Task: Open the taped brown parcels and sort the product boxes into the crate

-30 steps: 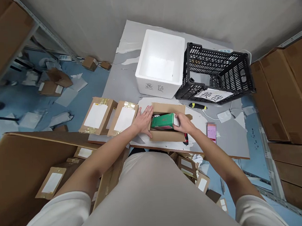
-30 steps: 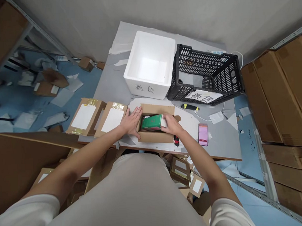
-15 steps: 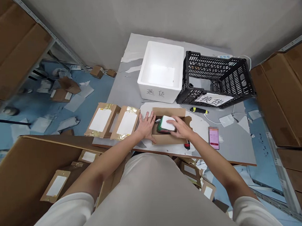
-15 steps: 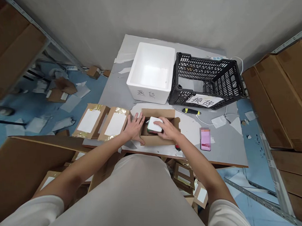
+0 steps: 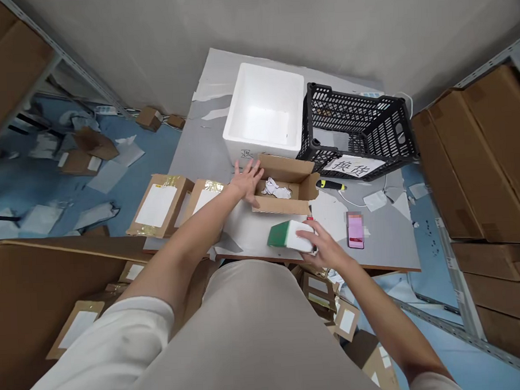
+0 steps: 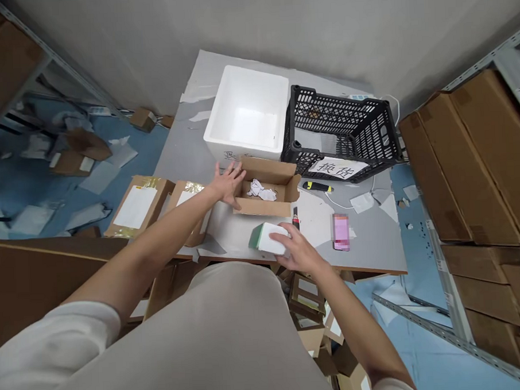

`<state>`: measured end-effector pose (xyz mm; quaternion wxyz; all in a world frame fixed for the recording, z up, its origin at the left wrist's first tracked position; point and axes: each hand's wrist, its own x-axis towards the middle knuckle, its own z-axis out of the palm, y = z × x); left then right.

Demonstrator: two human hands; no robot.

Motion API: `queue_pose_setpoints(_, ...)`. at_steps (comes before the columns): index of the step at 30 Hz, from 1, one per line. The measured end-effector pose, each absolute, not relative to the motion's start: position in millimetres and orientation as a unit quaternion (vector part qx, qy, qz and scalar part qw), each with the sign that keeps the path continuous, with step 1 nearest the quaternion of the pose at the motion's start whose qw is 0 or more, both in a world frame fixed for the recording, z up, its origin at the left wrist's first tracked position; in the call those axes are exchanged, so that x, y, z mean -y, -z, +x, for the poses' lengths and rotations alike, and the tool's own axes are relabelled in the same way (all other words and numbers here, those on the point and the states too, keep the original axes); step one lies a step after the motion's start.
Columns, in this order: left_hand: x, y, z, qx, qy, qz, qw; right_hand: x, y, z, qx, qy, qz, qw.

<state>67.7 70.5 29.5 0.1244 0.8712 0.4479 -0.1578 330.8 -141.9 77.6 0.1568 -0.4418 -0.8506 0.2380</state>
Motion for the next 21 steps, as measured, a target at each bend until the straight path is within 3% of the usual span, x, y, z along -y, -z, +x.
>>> queue_pose_setpoints(3, -55.6, -43.9, 62.3, -0.435, 0.120, 0.883, 0.127, 135.9, -34.1, 307.8, 0.841, -0.265, -0.450, 0.139)
queue_pose_setpoints(7, 19.9, -50.3, 50.2, -0.457, -0.060, 0.873, 0.161, 127.5, -10.6, 295.6, 0.845, -0.269, -0.449, 0.109)
queue_pose_setpoints(12, 114.0, -11.5, 52.0, -0.473, -0.163, 0.798, 0.337, 125.0, -14.9, 296.6, 0.844, -0.296, -0.435, 0.106)
queue_pose_setpoints(17, 108.8, 22.7, 74.7, -0.443, -0.197, 0.764, 0.427, 117.4, -28.0, 293.8, 0.832, -0.291, -0.464, 0.092)
queue_pose_setpoints(21, 93.9, 26.6, 84.3, -0.409, -0.216, 0.764, 0.450, 111.8, -42.2, 289.2, 0.852, -0.245, -0.462, 0.027)
